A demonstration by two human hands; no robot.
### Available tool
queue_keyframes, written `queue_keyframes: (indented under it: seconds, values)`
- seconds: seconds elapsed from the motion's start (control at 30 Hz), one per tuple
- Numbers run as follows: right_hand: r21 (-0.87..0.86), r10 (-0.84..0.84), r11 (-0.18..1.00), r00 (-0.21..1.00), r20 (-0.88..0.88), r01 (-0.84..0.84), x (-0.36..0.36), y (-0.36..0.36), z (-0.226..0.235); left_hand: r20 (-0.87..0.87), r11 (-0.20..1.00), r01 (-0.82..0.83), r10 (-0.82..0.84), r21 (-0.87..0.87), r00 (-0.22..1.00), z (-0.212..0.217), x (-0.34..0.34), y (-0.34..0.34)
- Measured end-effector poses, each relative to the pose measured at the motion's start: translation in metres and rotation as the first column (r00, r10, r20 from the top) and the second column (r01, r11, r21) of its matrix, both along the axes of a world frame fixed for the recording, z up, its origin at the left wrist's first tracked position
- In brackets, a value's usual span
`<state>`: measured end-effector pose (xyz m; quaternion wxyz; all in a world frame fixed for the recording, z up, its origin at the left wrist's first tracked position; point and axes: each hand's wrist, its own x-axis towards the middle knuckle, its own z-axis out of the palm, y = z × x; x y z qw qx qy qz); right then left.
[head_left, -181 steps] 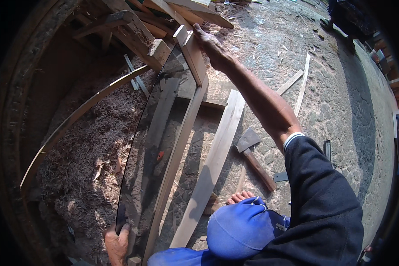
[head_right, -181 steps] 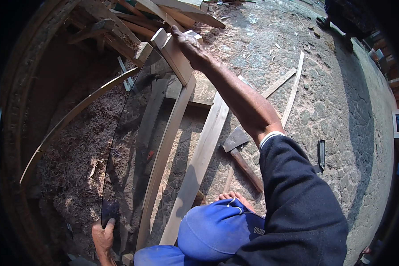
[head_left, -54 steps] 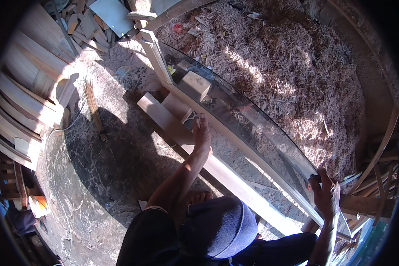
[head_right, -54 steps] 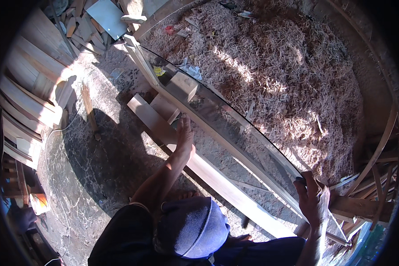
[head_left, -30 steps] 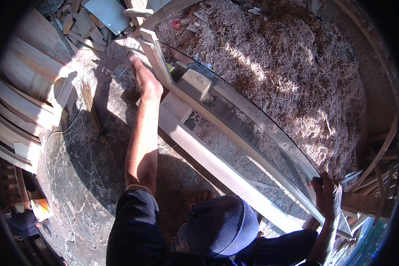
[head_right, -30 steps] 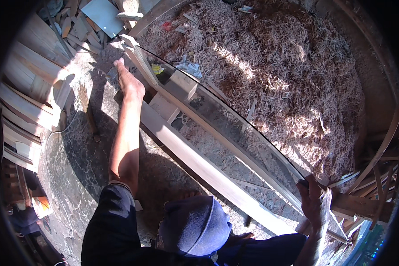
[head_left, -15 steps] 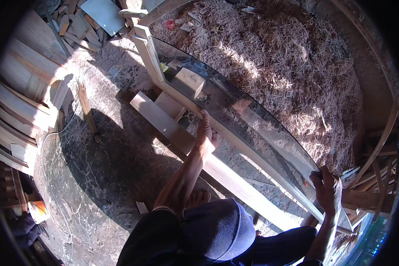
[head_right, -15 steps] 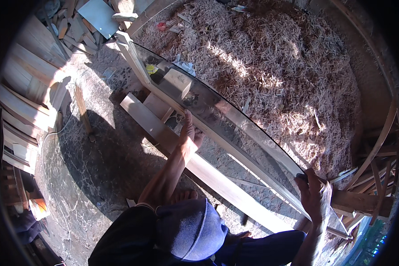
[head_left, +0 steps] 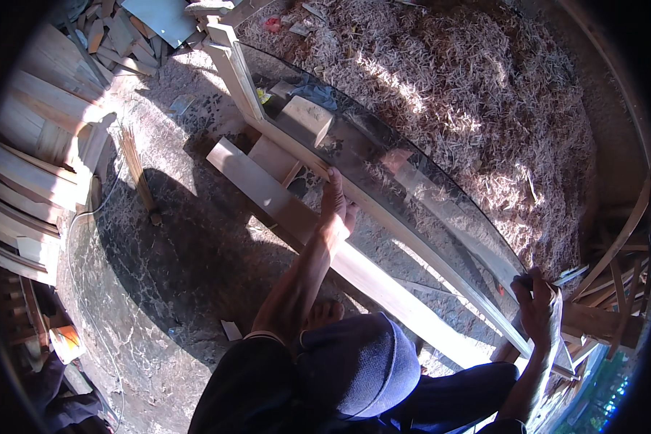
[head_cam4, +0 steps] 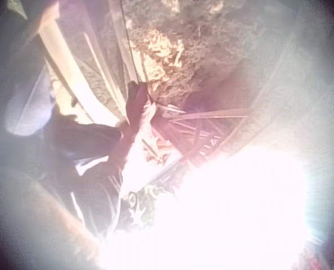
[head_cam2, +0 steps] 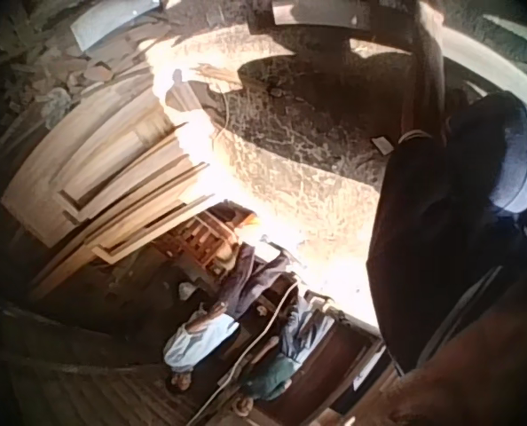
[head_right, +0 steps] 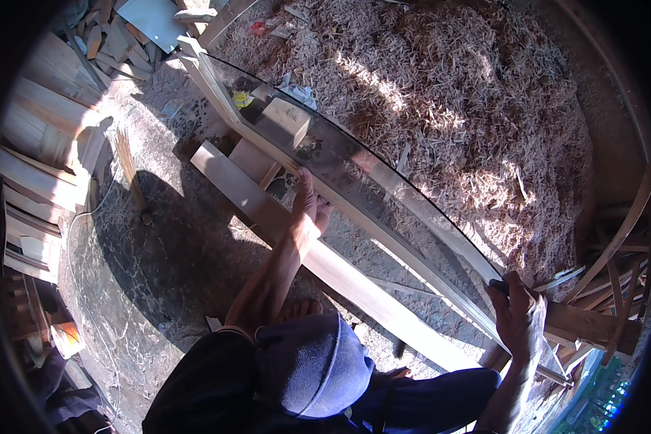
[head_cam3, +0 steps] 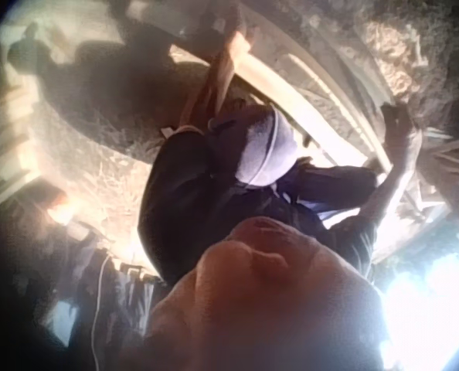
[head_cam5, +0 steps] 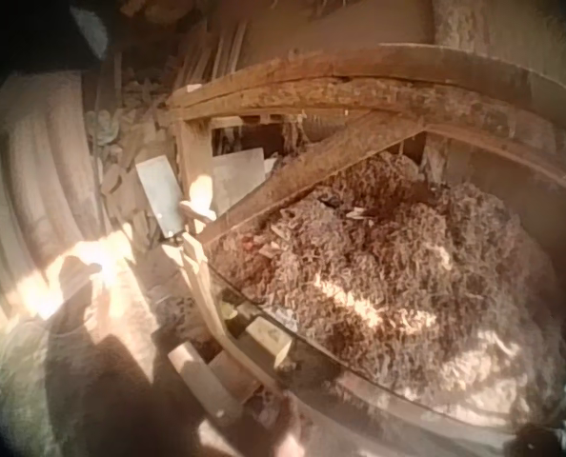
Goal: The person assembles a curved wooden frame by fitting a long curved piece into a rectangular frame. They use a hand axe to trim and adjust the wood, repeatedly checking the fit and making small cuts.
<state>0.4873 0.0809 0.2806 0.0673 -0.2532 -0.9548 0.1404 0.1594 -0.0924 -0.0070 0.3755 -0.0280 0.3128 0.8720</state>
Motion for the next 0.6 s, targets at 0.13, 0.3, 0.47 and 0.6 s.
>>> queue_keyframes:
  seconds: [0.13, 0.3, 0.47, 0.6]
  values:
    - [0.080, -0.007, 0.997, 0.999, 0.044, 0.003, -0.004, 0.002, -0.002, 0.113, 0.995, -0.002, 0.014, -0.100, 0.994, -0.001, -0.001, 0.003]
    - [-0.054, -0.065, 0.996, 0.998, -0.011, 0.064, -0.002, 0.003, 0.003, 0.078, 0.996, 0.010, -0.003, -0.087, 0.997, -0.008, 0.000, 0.001]
    - [0.094, -0.074, 0.993, 0.994, 0.077, 0.067, -0.003, 0.000, -0.002, 0.034, 0.999, 0.002, 0.000, -0.047, 0.999, -0.012, -0.004, 0.004]
    - [0.079, -0.052, 0.996, 0.996, 0.066, 0.046, 0.000, -0.002, -0.001, 0.091, 0.996, 0.029, -0.021, -0.089, 0.996, -0.011, -0.005, 0.001]
